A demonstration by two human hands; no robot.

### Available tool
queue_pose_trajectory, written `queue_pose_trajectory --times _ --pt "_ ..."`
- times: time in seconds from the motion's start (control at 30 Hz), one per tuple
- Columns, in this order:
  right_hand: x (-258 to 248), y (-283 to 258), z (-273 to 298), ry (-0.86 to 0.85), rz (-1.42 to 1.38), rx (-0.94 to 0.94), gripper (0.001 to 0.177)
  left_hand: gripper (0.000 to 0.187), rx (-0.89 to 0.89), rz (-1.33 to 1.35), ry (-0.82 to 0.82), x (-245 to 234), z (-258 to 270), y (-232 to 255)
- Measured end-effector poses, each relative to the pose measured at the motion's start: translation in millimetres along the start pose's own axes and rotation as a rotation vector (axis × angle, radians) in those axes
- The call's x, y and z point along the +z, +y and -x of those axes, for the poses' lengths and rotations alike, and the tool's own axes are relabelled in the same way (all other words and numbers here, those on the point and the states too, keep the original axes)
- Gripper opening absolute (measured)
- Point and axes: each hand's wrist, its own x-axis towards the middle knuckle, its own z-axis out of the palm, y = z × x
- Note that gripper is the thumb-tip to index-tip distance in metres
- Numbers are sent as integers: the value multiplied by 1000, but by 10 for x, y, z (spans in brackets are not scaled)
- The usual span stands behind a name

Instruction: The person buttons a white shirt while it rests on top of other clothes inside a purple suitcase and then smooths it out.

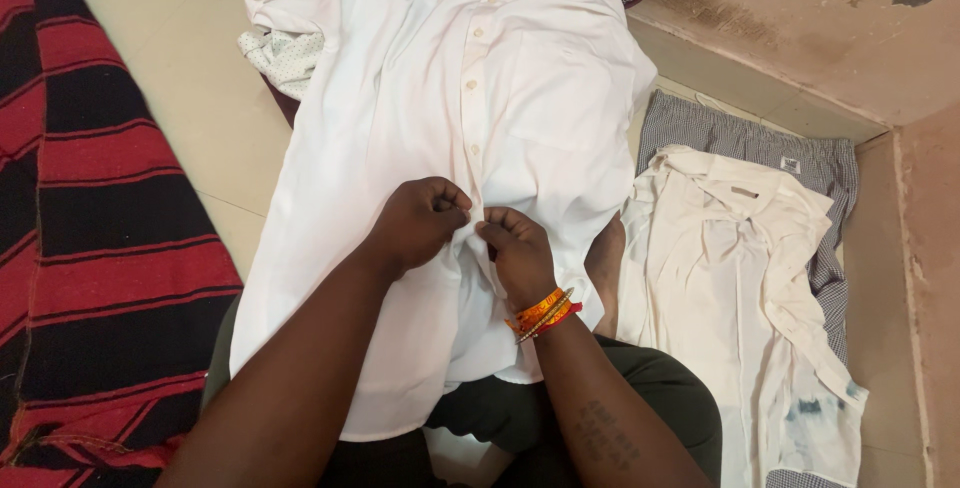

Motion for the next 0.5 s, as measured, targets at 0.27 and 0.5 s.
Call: queue_pose_trajectory --times 0.27,0.5 --pt "1 -49 15 5 -26 32 16 18 56 -71 18 -16 18 0" --pt "-91 54 -64 8 -26 7 16 19 99 -114 21 3 -2 -28"
